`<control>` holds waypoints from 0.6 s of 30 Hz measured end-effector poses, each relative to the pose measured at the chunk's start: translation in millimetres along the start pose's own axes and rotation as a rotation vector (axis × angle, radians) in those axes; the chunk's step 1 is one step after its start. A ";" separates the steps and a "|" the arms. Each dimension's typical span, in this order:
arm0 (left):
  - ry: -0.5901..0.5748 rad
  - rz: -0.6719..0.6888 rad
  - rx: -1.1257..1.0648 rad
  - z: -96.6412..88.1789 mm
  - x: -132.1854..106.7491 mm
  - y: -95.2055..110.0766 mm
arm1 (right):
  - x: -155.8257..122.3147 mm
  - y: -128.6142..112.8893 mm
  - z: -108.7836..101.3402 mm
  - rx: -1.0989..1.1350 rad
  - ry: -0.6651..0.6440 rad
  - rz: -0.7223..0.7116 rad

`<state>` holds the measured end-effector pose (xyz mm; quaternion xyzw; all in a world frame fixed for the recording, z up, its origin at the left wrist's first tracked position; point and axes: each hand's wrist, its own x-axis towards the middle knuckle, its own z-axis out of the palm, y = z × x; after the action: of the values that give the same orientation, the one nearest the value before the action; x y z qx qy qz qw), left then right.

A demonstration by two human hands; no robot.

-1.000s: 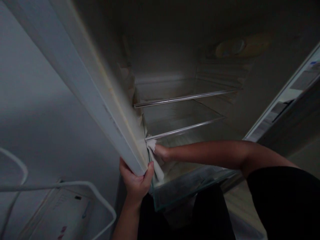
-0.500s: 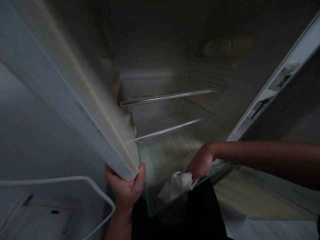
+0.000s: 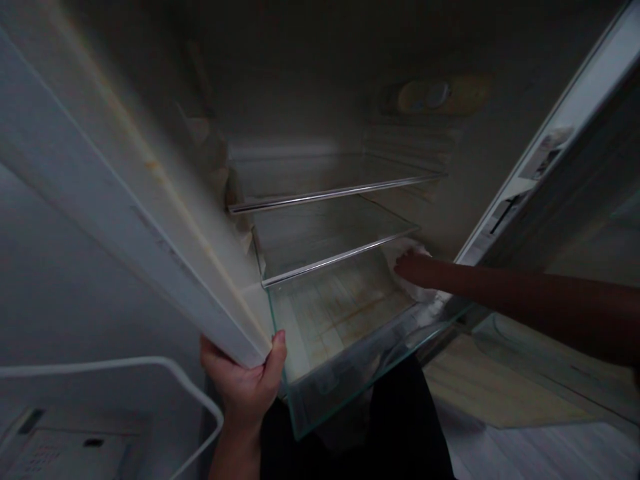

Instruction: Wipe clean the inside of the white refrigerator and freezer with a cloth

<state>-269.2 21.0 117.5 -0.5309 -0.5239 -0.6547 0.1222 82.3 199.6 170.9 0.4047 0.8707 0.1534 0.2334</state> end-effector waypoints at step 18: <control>-0.009 -0.015 0.046 -1.0 -3.2 -11.8 | 82.9 45.1 5.0 0.385 -0.020 0.224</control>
<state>-276.9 23.9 108.5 -0.5269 -0.5434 -0.6410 0.1273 66.7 292.5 163.8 0.5375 0.8312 0.0053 0.1418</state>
